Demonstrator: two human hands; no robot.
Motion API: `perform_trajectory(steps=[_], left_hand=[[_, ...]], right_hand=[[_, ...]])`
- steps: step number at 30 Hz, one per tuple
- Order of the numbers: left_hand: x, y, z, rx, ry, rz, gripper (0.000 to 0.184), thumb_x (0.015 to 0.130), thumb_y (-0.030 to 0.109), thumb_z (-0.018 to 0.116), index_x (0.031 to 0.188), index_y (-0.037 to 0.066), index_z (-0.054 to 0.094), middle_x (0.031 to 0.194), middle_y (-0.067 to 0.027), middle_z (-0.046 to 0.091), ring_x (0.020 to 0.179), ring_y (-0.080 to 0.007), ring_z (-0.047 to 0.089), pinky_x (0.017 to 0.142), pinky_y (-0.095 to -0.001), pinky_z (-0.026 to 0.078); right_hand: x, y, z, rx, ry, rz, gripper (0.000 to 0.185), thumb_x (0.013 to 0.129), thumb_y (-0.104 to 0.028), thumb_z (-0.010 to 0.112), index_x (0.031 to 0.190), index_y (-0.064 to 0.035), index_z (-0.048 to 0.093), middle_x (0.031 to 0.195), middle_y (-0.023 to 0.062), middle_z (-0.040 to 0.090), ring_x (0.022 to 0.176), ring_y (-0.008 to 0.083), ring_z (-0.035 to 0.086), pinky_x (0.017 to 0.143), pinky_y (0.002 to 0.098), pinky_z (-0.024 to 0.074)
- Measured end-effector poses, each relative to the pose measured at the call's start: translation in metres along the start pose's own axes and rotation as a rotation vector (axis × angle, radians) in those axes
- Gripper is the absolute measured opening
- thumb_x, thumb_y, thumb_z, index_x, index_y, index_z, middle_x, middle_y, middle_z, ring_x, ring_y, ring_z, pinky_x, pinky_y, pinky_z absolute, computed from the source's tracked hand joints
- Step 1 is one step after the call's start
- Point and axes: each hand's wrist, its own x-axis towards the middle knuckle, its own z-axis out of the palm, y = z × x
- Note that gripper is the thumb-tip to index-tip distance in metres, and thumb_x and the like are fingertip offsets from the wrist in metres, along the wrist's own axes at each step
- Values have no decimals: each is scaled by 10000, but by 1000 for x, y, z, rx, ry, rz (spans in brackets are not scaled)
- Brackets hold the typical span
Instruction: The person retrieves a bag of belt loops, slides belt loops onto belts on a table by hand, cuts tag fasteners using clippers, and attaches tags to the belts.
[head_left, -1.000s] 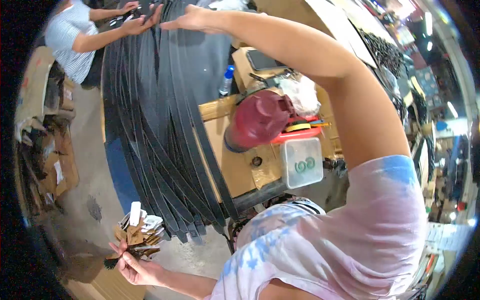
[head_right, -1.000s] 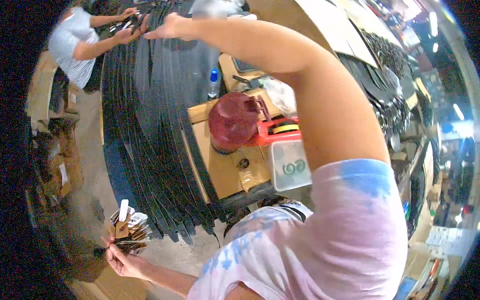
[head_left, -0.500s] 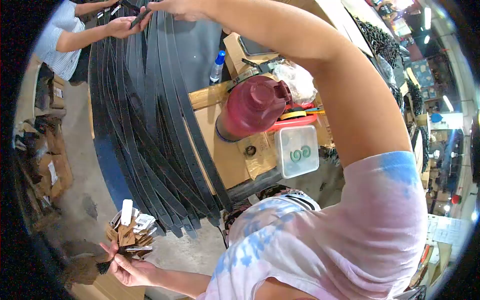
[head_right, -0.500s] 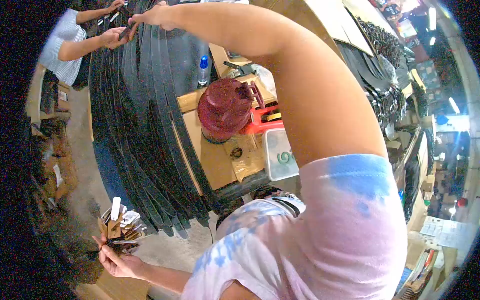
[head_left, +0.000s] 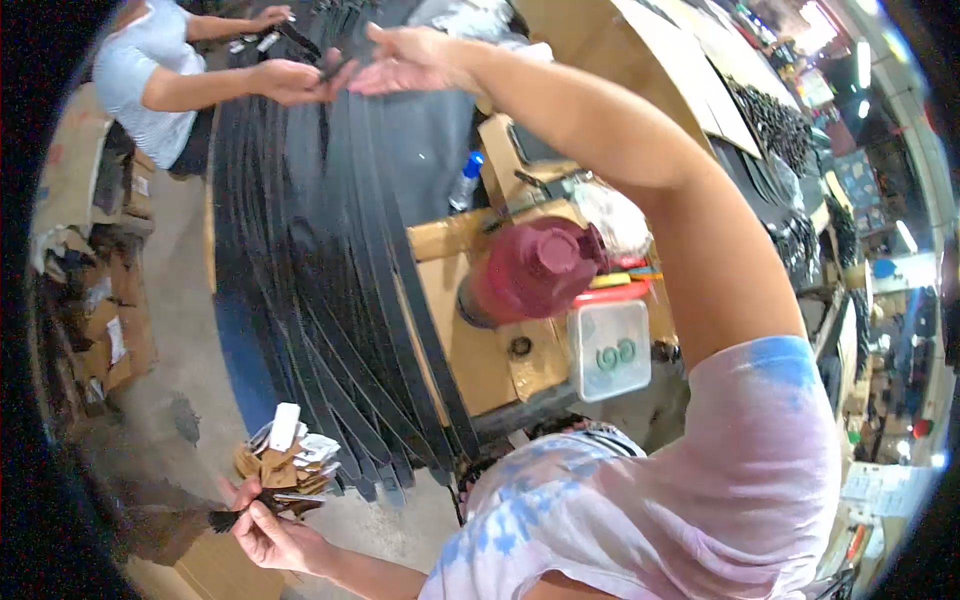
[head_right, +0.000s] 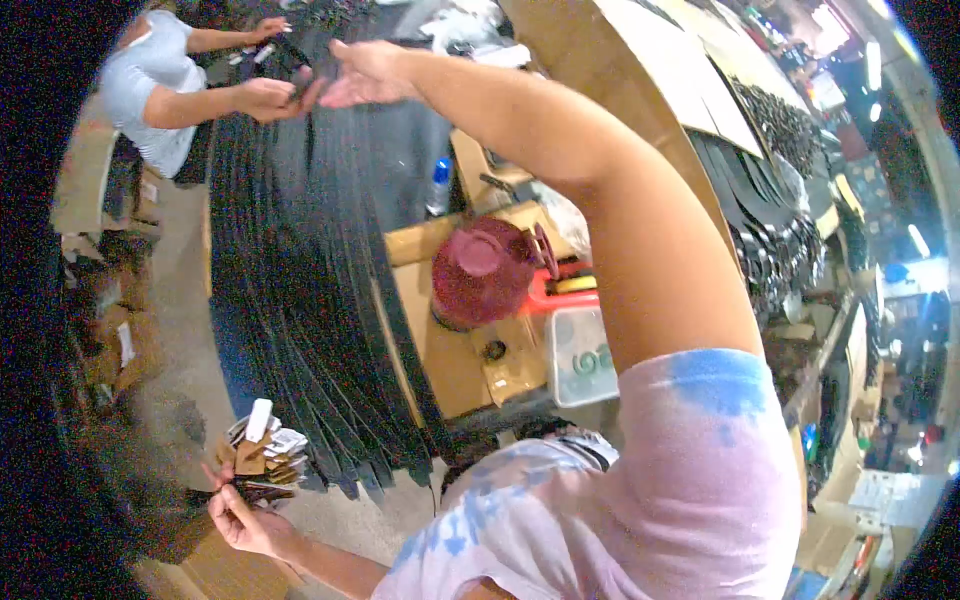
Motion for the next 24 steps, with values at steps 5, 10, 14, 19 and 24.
perform_trajectory(steps=[5,10,14,19,24], left_hand=[[4,7,5,-41,6,15,78,853,15,582,811,20,517,891,-155,639,894,-232,604,1074,-542,284],[6,6,2,-90,45,34,85,889,-12,526,810,0,498,932,-166,645,972,-290,594,973,-472,398],[16,5,11,-147,18,10,93,919,41,497,831,12,500,987,-150,640,1072,-312,553,1058,-528,290],[21,3,11,-438,-319,63,86,907,75,508,842,27,478,904,-124,594,942,-286,561,1067,-521,282],[4,33,48,-634,-526,208,206,858,172,557,734,104,406,647,-44,360,630,-190,415,1094,-633,143]], right_hand=[[-35,-1,-11,-207,-292,20,683,888,-339,605,1329,85,301,1107,165,584,1037,231,595,919,357,477],[-98,4,-71,-1547,-208,-158,399,699,-171,755,1017,34,629,1136,181,601,1035,292,585,840,355,479],[-257,-26,-68,-1793,66,-26,212,714,-173,670,776,25,629,852,219,641,788,325,616,672,406,489],[-350,81,-115,-1833,1,348,94,700,-71,620,748,5,647,742,203,618,752,350,630,622,417,523],[-357,167,-145,-2042,150,124,107,736,-106,607,694,-34,674,809,160,661,788,335,654,619,410,537]])
